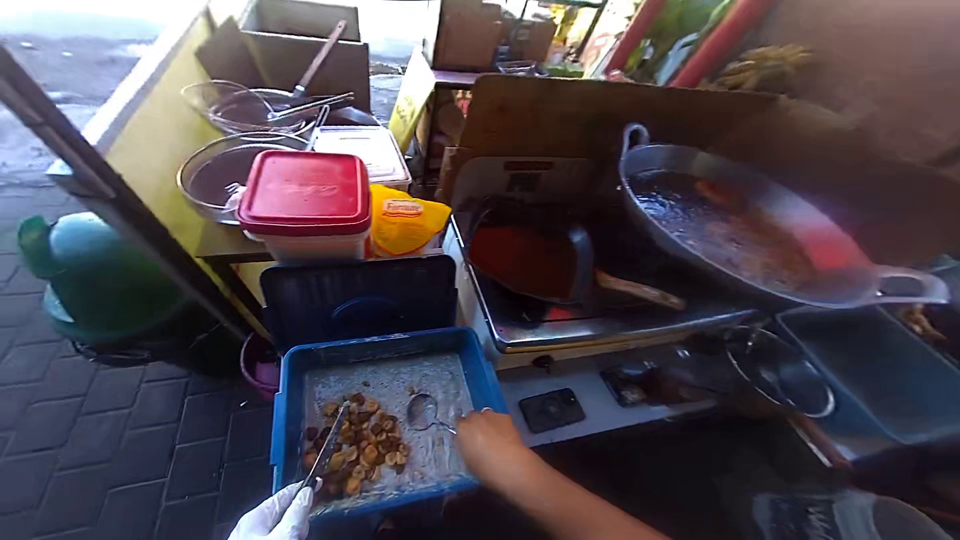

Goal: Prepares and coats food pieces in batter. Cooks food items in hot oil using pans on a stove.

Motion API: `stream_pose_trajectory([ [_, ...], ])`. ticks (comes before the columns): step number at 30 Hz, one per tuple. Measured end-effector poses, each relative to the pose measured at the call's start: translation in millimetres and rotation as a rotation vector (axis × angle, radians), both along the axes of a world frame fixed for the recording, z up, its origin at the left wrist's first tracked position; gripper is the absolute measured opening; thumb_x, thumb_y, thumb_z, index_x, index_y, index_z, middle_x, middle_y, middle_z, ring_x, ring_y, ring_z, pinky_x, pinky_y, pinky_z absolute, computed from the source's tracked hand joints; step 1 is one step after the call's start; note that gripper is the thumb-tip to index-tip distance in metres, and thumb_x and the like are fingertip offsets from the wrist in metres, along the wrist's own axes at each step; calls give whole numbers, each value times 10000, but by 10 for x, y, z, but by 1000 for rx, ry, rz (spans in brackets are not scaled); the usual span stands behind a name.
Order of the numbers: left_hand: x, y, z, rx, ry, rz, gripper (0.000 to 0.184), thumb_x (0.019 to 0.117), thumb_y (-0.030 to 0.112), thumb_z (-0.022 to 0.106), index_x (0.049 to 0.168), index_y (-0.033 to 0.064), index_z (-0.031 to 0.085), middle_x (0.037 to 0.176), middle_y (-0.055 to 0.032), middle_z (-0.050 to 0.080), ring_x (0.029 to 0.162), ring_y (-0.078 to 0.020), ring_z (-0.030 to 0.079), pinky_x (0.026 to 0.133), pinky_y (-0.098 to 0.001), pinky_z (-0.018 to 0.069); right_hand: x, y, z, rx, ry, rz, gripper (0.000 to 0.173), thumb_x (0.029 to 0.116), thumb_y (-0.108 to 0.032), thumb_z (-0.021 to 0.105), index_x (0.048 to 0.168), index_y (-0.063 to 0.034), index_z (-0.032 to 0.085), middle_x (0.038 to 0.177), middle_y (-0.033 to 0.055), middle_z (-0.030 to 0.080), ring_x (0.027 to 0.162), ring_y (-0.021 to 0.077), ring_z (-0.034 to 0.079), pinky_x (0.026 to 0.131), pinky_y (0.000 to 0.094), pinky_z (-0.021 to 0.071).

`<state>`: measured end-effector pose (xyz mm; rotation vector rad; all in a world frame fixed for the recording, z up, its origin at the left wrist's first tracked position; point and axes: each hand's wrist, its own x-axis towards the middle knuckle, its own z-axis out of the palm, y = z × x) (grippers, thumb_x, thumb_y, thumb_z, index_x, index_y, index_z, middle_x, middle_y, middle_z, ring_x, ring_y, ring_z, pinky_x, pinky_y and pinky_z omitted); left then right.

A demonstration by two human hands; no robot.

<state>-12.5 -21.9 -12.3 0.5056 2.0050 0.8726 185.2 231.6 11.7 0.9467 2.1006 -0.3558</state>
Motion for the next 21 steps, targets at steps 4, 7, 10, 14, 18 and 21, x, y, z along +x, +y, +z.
stream_pose_trajectory([
  [4, -64, -78, -7, -82, 133, -42, 425, 1022, 493, 505, 1167, 185, 761, 844, 1, 721, 734, -147, 665, 723, -438, 555, 71, 44, -63, -36, -38, -40, 298, 1008, -192, 536, 1177, 14, 672, 1225, 260, 671, 1160, 460, 642, 900, 682, 511],
  [7, -98, -99, -47, -123, 156, -34, 422, 1000, 527, 517, 1215, 244, 745, 993, 19, 755, 892, -140, 704, 857, -474, 562, 144, 245, -23, -104, 98, -59, 418, 1064, -412, 459, 1158, -97, 717, 1156, 189, 712, 1147, 390, 663, 929, 654, 511],
  [10, -112, -126, -69, -139, 179, -60, 418, 1000, 536, 508, 1229, 263, 726, 1063, 18, 754, 1006, -151, 705, 929, -502, 544, 52, 239, 208, -72, 45, 45, 410, 1069, -408, 439, 1115, -106, 712, 1117, 169, 717, 1127, 370, 668, 920, 625, 514],
  [14, -116, -144, -47, -112, 177, -86, 417, 1011, 506, 501, 1265, 251, 712, 1064, -3, 752, 997, -166, 704, 903, -490, 550, -158, 113, 528, -11, 51, 144, 368, 1080, -347, 441, 1160, -98, 700, 1114, 178, 719, 1108, 388, 680, 900, 624, 530],
  [18, -117, -149, -121, -88, 135, -53, 416, 1003, 483, 522, 1294, 251, 707, 1158, 6, 742, 1080, -133, 692, 983, -460, 538, -561, 123, 647, 11, 207, 155, 334, 1104, -295, 412, 1186, -104, 673, 1090, 141, 713, 1088, 337, 685, 903, 559, 546],
  [21, -124, -118, -123, -88, 121, -51, 415, 1006, 471, 531, 1293, 230, 709, 1179, -2, 736, 1112, -136, 682, 1009, -455, 526, -925, 75, 379, 134, 232, 197, 256, 1063, -182, 463, 1164, -85, 677, 1099, 147, 721, 1031, 349, 708, 828, 563, 571],
])
